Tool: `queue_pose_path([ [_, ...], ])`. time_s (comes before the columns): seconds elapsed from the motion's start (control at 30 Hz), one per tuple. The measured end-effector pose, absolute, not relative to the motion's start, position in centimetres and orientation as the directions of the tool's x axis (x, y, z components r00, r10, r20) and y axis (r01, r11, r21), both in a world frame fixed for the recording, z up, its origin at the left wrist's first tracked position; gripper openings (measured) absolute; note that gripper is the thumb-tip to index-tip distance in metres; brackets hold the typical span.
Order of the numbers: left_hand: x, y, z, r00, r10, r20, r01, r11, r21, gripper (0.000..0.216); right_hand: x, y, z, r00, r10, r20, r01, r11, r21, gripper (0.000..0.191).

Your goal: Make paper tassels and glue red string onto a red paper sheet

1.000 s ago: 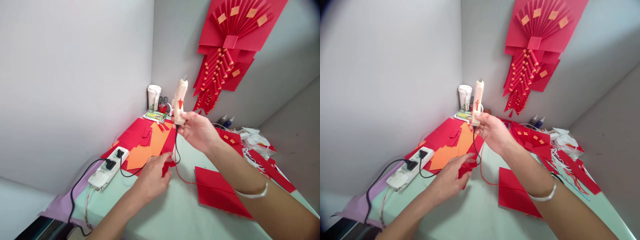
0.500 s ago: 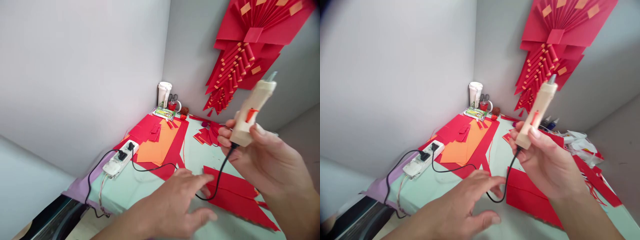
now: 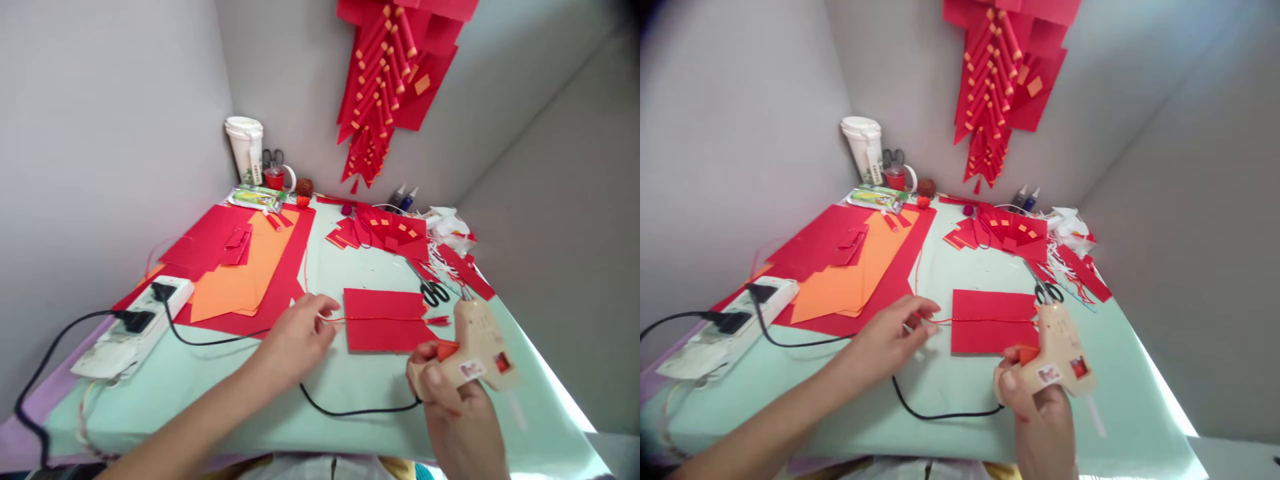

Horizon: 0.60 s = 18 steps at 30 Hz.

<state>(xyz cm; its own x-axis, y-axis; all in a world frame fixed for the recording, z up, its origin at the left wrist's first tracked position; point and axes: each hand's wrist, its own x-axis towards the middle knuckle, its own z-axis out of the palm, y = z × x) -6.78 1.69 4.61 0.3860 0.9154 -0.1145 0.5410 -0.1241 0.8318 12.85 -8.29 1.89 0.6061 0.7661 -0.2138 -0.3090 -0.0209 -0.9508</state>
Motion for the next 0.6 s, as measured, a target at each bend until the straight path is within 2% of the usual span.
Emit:
queue_pose_path([
  [0.07,-6.3,3.5,4.0,0.345,0.895,-0.282,0.464,0.099,0.880,0.031,13.3,-9.1,0.3,0.581,0.786,-0.211,-0.259,-0.067,-0.963,0.042],
  [0.13,-5.5,4.5,3.5,0.349,0.863,-0.366,0.444,0.192,0.875,0.033,13.7,-9.7,-0.9,0.579,0.794,-0.185,-0.211,-0.073,-0.975,0.042],
  [0.3,-3.3,4.6,3.0,0.336,0.845,-0.415,0.548,0.183,0.817,0.026,13.3,-10.4,-2.3,0.514,0.831,-0.211,-0.237,-0.099,-0.966,0.045],
  [0.4,-2.2,4.2,2.7,0.317,0.862,-0.396,0.589,0.149,0.794,0.023,12.6,-10.5,-2.4,0.545,0.812,-0.209,-0.208,-0.110,-0.972,0.045],
  [0.6,-1.4,4.4,2.1,0.259,0.871,-0.417,0.624,0.179,0.761,0.037,12.6,-10.7,-2.3,0.567,0.798,-0.204,-0.164,-0.133,-0.977,0.048],
])
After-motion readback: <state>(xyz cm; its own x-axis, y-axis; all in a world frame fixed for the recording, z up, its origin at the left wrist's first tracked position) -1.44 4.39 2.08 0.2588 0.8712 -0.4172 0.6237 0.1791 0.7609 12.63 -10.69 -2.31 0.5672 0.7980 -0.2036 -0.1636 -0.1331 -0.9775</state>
